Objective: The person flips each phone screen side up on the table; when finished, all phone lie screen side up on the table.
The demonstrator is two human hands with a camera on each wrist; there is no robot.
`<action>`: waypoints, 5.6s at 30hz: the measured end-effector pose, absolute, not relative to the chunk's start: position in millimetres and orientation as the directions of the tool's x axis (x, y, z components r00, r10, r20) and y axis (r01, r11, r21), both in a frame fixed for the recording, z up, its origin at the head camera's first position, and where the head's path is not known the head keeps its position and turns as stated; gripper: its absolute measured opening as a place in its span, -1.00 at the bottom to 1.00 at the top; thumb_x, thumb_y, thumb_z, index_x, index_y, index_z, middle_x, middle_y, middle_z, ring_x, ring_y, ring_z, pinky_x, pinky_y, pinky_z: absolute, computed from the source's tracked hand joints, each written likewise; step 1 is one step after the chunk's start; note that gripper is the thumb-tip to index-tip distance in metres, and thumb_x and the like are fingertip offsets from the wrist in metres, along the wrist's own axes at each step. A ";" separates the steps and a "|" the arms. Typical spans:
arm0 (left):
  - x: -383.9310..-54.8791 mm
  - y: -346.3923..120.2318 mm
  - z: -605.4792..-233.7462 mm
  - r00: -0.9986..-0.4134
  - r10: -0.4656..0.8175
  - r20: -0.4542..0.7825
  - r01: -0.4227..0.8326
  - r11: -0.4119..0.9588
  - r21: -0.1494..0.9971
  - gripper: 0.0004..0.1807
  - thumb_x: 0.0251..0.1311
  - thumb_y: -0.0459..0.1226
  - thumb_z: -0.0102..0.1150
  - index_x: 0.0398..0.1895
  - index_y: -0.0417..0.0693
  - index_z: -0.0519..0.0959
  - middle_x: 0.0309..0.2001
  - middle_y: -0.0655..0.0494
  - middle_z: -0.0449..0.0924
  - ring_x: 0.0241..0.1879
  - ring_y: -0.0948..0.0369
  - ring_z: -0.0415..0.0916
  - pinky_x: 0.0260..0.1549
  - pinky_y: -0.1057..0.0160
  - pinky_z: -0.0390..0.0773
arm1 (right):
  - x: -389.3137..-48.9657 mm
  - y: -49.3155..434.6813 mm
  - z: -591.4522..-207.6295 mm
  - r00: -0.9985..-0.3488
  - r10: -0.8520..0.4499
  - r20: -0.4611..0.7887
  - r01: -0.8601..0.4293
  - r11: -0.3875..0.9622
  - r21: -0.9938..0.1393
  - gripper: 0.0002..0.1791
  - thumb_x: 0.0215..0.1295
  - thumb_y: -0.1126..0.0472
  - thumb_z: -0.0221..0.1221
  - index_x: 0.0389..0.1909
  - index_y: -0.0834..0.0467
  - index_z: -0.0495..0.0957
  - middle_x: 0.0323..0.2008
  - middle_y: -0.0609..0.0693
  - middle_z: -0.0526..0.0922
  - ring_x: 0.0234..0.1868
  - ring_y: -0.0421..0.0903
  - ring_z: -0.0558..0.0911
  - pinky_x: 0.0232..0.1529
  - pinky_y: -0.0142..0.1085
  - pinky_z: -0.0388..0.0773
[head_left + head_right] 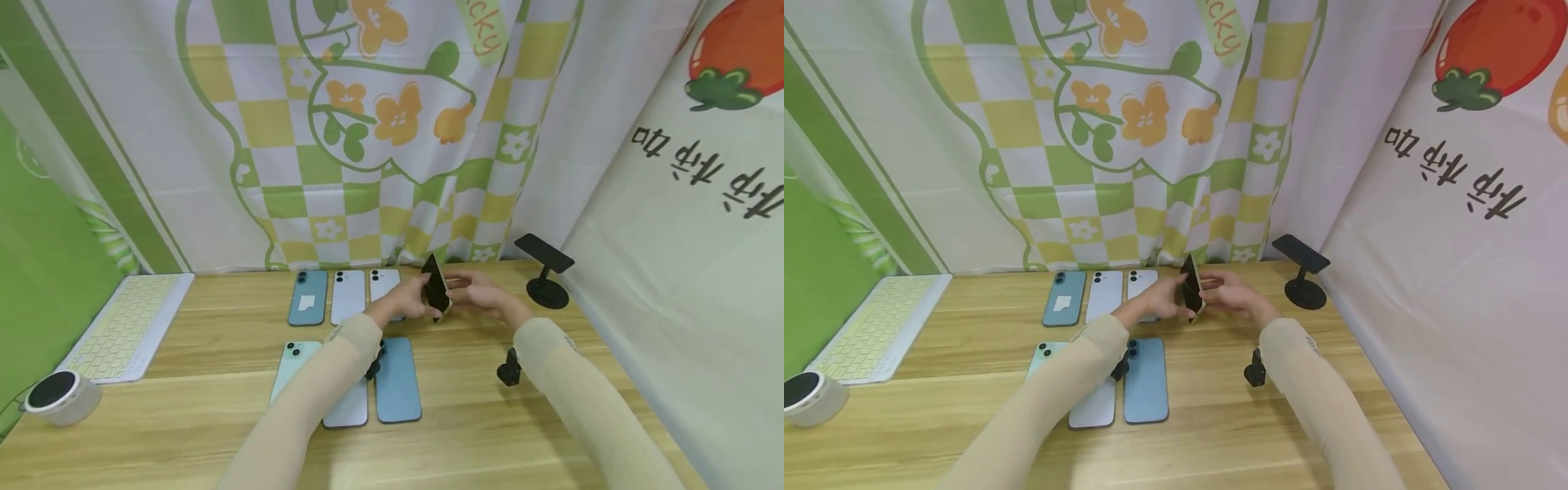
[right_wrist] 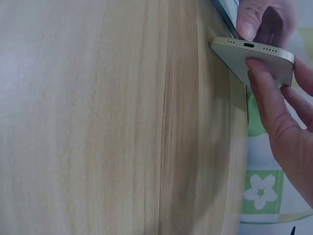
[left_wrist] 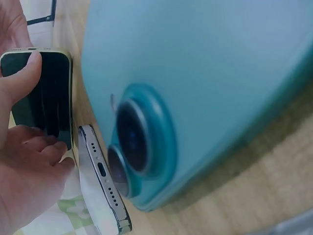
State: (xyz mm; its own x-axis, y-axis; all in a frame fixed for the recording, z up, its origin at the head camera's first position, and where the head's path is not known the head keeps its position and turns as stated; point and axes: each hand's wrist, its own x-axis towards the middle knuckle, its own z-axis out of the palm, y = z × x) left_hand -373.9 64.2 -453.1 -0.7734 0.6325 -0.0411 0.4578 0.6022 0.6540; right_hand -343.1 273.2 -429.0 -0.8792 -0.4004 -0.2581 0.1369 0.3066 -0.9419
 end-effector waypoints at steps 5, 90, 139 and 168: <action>-372.4 66.9 -452.1 -0.793 0.603 -0.088 0.465 0.692 0.552 -0.01 0.21 -0.01 0.47 0.58 -0.26 0.22 0.58 -0.23 0.27 0.49 -0.12 0.39 0.50 0.05 0.42 | -342.8 276.6 -430.6 -0.905 -0.331 -0.267 0.138 0.365 -0.921 -0.33 0.55 0.36 0.04 0.59 0.36 0.10 0.49 0.47 0.26 0.25 0.12 0.63 0.31 -0.02 0.64; -409.4 -29.9 -443.3 -0.835 0.465 -0.295 0.358 0.865 0.351 0.07 0.27 0.00 0.37 0.67 -0.21 0.01 0.70 -0.16 -0.06 0.70 -0.11 -0.11 0.70 -0.08 -0.03 | -335.6 144.9 -438.8 -0.813 -0.570 -0.116 -0.535 0.812 -0.234 -0.26 0.48 0.01 0.22 0.48 0.38 0.31 0.50 0.39 0.36 0.55 0.31 0.35 0.59 0.10 0.30; -407.4 -23.6 -440.6 -0.921 0.364 -0.140 0.108 0.584 0.805 0.04 -0.07 -0.50 0.20 0.62 -0.31 0.09 0.58 -0.27 0.24 0.59 -0.11 0.22 0.59 -0.04 0.27 | -338.4 149.3 -445.3 -0.831 -0.526 -0.183 -0.448 0.827 -0.340 -0.23 0.63 0.05 0.02 0.60 0.42 0.02 0.62 0.44 0.00 0.66 0.35 0.07 0.69 0.10 0.07; -400.6 -32.3 -450.6 -0.866 0.464 -0.187 -0.163 0.092 0.982 -0.01 0.11 -0.74 0.03 0.66 -0.29 -0.03 0.67 -0.21 0.01 0.67 -0.03 0.01 0.59 0.05 0.22 | -351.9 159.2 -434.2 -0.881 -0.436 -0.183 -0.205 0.701 -0.683 -0.12 0.54 -0.04 0.15 0.62 0.35 0.02 0.60 0.33 0.19 0.64 0.21 0.22 0.64 0.07 0.21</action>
